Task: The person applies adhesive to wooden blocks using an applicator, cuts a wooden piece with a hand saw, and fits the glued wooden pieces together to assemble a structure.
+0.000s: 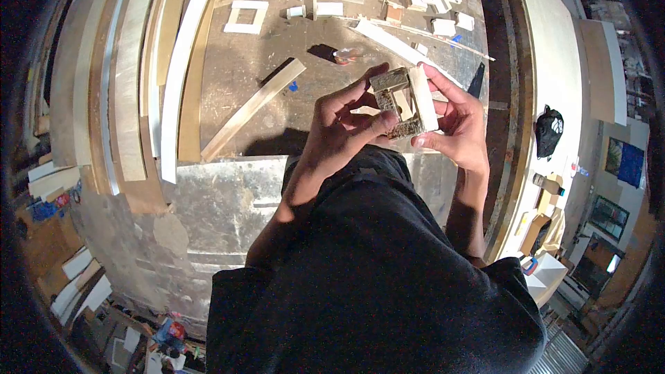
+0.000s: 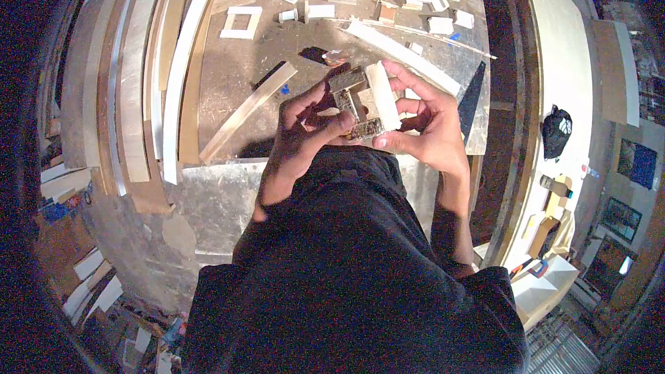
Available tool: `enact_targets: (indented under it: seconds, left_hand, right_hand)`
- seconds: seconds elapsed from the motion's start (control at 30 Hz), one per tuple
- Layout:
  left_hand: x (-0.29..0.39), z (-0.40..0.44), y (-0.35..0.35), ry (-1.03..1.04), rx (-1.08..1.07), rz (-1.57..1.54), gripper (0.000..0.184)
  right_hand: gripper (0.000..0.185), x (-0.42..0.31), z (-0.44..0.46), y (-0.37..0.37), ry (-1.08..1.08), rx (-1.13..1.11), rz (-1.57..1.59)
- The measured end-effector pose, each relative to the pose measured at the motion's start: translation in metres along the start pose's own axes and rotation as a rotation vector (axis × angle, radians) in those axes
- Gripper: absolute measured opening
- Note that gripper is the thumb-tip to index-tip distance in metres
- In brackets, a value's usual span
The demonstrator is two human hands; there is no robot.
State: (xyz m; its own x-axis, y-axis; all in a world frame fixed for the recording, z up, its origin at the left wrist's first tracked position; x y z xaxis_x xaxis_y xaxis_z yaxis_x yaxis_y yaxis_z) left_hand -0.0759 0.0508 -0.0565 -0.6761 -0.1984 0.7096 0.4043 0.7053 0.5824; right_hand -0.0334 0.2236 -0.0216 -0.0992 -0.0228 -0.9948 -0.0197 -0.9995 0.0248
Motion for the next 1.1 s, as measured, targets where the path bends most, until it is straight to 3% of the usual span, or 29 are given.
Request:
enact_targets:
  seconds: [0.1,0.17,0.27,0.53,0.63,0.7,0.77,0.83,0.97,1.1]
  left_hand:
    - [-0.008,0.005,-0.007,-0.017,0.024,0.066,0.063]
    - [-0.014,0.011,-0.010,0.106,0.003,0.085,0.059]
    - [-0.016,0.011,-0.010,0.060,0.032,-0.008,0.057]
    - [-0.038,0.026,-0.012,0.080,0.194,-0.103,0.054]
    - [-0.061,0.042,-0.027,0.095,0.239,-0.087,0.052]
    - [-0.079,0.058,-0.042,0.097,0.262,-0.054,0.052]
    - [-0.108,0.075,-0.062,-0.042,0.266,-0.268,0.044]
    - [-0.113,0.082,-0.075,-0.053,0.274,-0.220,0.029]
    - [-0.145,0.100,-0.118,-0.096,0.289,-0.254,0.029]
    - [-0.143,0.094,-0.128,-0.097,0.293,-0.292,0.028]
  right_hand:
    - [0.101,0.001,0.001,-0.002,-0.007,-0.021,-0.055]
    - [0.101,0.001,0.000,-0.002,-0.011,-0.027,-0.087]
    - [0.100,0.005,-0.002,-0.002,0.030,-0.039,-0.128]
    - [0.086,0.026,-0.001,0.002,0.001,0.069,-0.039]
    - [0.083,0.059,-0.001,-0.004,0.012,0.108,-0.183]
    - [0.078,0.088,-0.001,-0.008,0.047,0.141,-0.130]
    - [0.073,0.126,-0.002,-0.012,0.064,0.206,0.112]
    - [0.069,0.157,-0.006,-0.017,0.104,0.249,0.165]
    - [0.069,0.215,-0.021,-0.032,0.248,0.314,0.070]
    - [0.071,0.244,-0.036,-0.048,0.356,0.200,-0.170]
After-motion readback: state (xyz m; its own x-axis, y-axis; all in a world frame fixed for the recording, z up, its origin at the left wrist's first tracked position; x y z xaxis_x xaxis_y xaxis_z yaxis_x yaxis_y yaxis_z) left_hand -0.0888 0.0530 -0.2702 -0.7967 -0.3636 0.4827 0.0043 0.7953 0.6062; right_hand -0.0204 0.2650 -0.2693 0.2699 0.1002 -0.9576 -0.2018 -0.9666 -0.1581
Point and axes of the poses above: each hand's wrist, its own z-axis towards the middle knuckle, its own y-axis out of the palm, x = y × z, the point moved 6 cm from there along z, towards the middle knuckle, and after that the axes turned 15 degrees about -y, right-handed, at the moved point
